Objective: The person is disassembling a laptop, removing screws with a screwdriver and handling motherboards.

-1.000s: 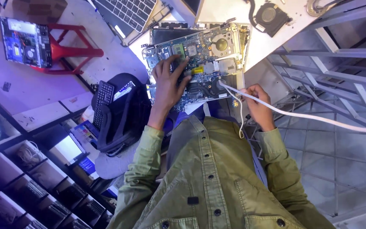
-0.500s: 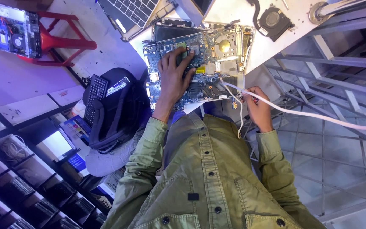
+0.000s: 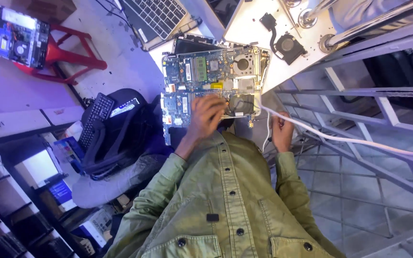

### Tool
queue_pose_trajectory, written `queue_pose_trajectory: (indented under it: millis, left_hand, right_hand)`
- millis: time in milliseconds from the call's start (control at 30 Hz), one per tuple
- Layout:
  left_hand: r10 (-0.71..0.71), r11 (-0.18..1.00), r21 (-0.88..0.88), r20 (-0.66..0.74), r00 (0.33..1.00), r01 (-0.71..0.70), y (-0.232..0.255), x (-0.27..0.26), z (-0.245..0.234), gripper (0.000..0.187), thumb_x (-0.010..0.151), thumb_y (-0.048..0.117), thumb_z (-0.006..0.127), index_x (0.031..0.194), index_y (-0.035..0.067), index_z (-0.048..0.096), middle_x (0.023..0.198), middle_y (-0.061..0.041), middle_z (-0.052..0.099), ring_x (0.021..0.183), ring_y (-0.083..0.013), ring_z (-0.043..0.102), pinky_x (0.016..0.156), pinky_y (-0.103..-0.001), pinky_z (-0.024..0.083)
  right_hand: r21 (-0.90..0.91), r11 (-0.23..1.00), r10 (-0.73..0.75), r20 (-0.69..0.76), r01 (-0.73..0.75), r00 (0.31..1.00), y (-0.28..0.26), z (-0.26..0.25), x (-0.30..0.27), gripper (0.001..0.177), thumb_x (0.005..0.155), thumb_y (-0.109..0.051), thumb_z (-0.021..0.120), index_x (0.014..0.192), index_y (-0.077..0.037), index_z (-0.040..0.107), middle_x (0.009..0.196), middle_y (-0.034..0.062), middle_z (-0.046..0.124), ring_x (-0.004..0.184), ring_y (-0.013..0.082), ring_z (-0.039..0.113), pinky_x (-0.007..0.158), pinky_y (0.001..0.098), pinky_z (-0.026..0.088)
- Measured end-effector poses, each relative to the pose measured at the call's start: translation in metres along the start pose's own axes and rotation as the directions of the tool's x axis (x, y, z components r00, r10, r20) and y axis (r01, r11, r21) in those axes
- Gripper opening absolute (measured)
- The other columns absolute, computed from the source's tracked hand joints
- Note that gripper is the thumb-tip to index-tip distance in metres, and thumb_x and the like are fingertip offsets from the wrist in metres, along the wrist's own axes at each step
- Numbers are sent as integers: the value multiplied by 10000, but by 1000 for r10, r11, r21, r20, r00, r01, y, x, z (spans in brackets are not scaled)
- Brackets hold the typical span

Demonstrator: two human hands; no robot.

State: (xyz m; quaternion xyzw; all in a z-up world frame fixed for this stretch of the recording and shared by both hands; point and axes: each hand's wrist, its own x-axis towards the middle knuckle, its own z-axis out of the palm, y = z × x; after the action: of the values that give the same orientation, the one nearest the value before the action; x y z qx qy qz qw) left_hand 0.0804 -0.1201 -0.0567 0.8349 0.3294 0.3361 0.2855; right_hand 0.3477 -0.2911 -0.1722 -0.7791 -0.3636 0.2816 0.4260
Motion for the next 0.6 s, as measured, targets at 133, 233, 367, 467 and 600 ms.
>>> queue_pose_trajectory:
  millis: [133,233,367,467,600]
  left_hand:
    - [55,943,-332,202,978,16,30,-18,13,109,978,146,702,1042,94,773,1070,-132,757,1031,-365,718,864,-495,548]
    - [108,946,-325,306,946,-3,35,-12,0,137,993,163,652,1031,91,762,1028,-145,761,961,-376,728,812,-505,554]
    - [83,965,-263,311,947,1,32,-21,-3,139,1002,168,635,1045,97,745,1049,-131,755,995,-369,718,809,-492,540]
    - [4,964,-256,281,960,71,34,-31,-6,137,1009,175,648,1053,104,757,1024,-129,758,959,-377,718,794,-475,552]
    - [-41,958,-262,275,960,116,27,-39,-1,122,992,182,669,1061,127,753,1025,-106,763,950,-372,718,791,-475,559]
  right_hand:
    - [-248,969,-1,62,16,998,100,15,-22,233,1057,-234,709,1017,-6,677,837,209,646,781,353,638,720,441,524]
    - [-394,860,444,267,-324,855,302,40,-43,484,938,-601,711,1180,-182,722,1141,156,741,1150,401,673,1005,510,512]
    - [-877,-279,623,-475,-391,621,340,103,-87,245,994,-462,571,1115,-378,767,1118,-137,794,1097,11,688,998,196,421]
    - [-698,700,573,424,-150,701,321,17,-118,731,1022,-544,453,1139,116,745,1128,342,737,1144,504,684,1011,609,486]
    - [-486,797,574,423,-359,701,239,28,-94,445,1043,-259,471,1227,101,655,1177,226,728,1135,312,666,1040,384,479]
